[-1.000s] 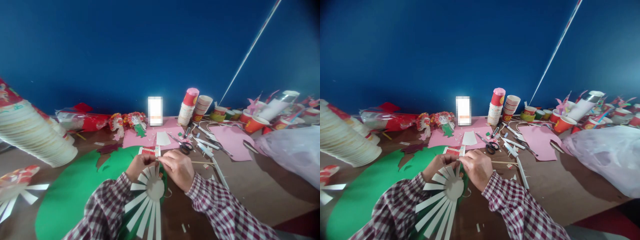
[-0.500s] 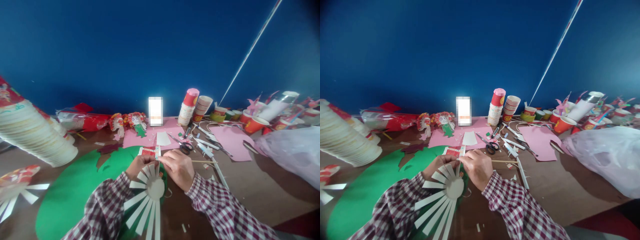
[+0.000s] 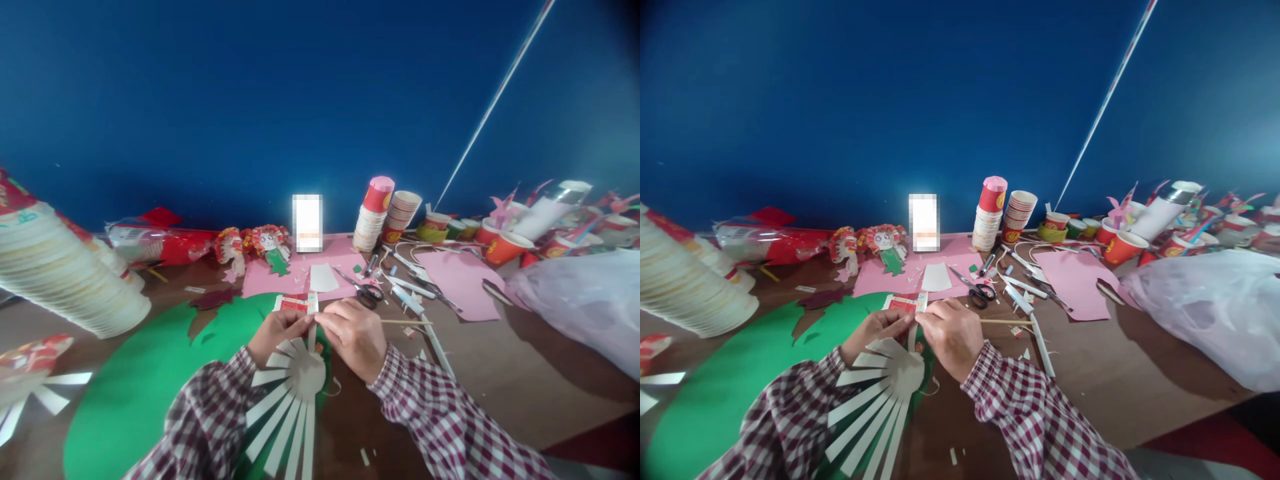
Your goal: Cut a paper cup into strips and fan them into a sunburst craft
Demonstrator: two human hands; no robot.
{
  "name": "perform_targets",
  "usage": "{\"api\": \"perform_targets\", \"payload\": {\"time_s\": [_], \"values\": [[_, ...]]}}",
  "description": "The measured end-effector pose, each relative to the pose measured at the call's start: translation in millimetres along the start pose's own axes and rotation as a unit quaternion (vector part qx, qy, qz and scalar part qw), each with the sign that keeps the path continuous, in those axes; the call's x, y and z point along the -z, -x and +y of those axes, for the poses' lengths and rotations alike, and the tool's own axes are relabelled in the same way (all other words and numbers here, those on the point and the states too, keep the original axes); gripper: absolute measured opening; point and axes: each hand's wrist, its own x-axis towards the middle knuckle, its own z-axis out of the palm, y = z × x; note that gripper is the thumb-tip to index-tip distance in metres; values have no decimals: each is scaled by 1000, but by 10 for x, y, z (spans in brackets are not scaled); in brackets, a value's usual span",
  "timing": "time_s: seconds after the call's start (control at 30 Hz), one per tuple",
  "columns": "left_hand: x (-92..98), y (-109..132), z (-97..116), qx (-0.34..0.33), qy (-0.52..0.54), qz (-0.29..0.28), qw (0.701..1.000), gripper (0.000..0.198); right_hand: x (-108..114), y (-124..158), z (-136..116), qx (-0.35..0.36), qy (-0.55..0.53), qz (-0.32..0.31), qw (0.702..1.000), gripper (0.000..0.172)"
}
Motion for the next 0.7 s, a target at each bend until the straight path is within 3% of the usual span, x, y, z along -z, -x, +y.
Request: {"api": "perform_targets", "payload": {"time_s": [0.3, 0.7], "values": [[12, -29, -38, -3, -31, 21, 999, 37, -35, 15, 6, -51, -35, -24, 998, 18], [23, -21, -54, -3, -9, 16, 1000, 32, -39, 19, 7, -39, -40, -34, 998, 18]]}}
